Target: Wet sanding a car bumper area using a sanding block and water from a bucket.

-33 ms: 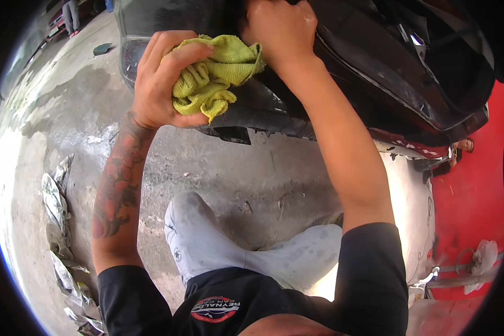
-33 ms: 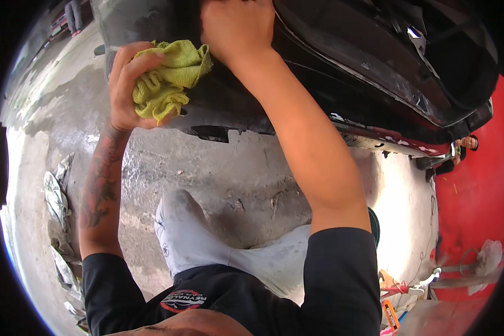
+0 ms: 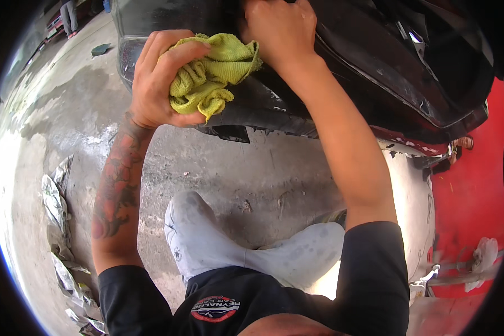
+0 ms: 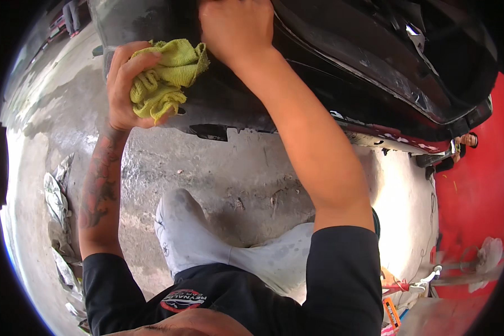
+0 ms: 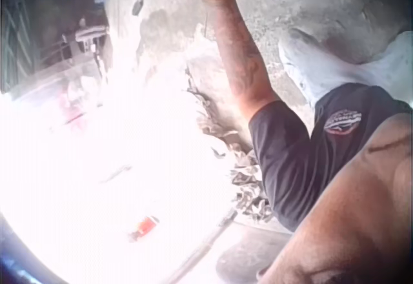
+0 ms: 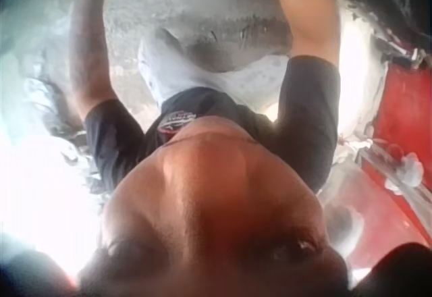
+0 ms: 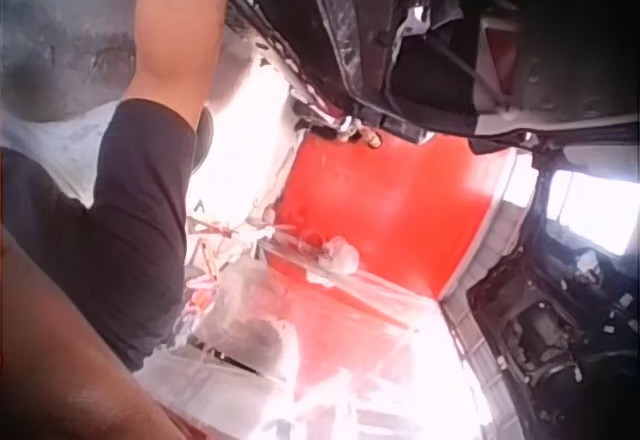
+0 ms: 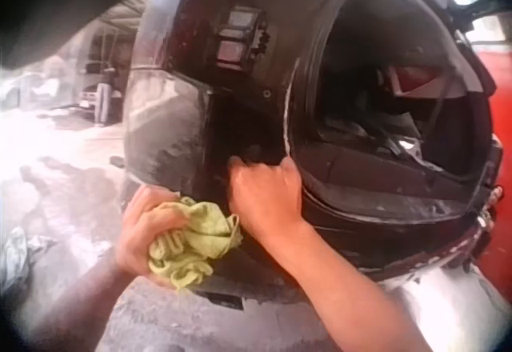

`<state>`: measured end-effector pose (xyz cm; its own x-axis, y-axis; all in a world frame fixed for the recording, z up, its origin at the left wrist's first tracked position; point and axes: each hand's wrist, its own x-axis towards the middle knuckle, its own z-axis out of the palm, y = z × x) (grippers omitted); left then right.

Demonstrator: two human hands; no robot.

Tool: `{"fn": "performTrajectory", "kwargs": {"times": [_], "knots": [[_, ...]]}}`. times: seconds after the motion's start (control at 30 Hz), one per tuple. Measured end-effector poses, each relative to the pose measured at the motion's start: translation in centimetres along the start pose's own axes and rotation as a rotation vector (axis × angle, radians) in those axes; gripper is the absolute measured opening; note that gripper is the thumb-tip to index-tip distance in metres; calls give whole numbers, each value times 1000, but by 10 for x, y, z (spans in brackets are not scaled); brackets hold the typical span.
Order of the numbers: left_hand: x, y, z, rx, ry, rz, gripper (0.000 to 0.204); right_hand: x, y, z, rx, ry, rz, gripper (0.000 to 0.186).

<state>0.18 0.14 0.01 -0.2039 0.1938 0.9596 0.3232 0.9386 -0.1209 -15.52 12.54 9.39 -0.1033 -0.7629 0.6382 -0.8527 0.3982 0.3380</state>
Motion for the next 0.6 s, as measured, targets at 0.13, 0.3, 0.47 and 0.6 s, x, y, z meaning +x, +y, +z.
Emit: {"fn": "performTrajectory", "kwargs": {"times": [0.13, 0.3, 0.47, 0.6], "knots": [[-3, 0, -7, -8, -13, -40, 70, -16, 21, 7, -77, -28, -26, 27], [-3, 0, -3, 17, -42, -50, 70, -6, 37, -18, -22, 89, 112, 28], [-1, 0, 1, 0, -13, -38, 70, 35, 25, -28, 7, 539, 178, 25], [-4, -1, -4, 13, -8, -46, 70, 22, 16, -14, 38, 368, 168, 20]]}}
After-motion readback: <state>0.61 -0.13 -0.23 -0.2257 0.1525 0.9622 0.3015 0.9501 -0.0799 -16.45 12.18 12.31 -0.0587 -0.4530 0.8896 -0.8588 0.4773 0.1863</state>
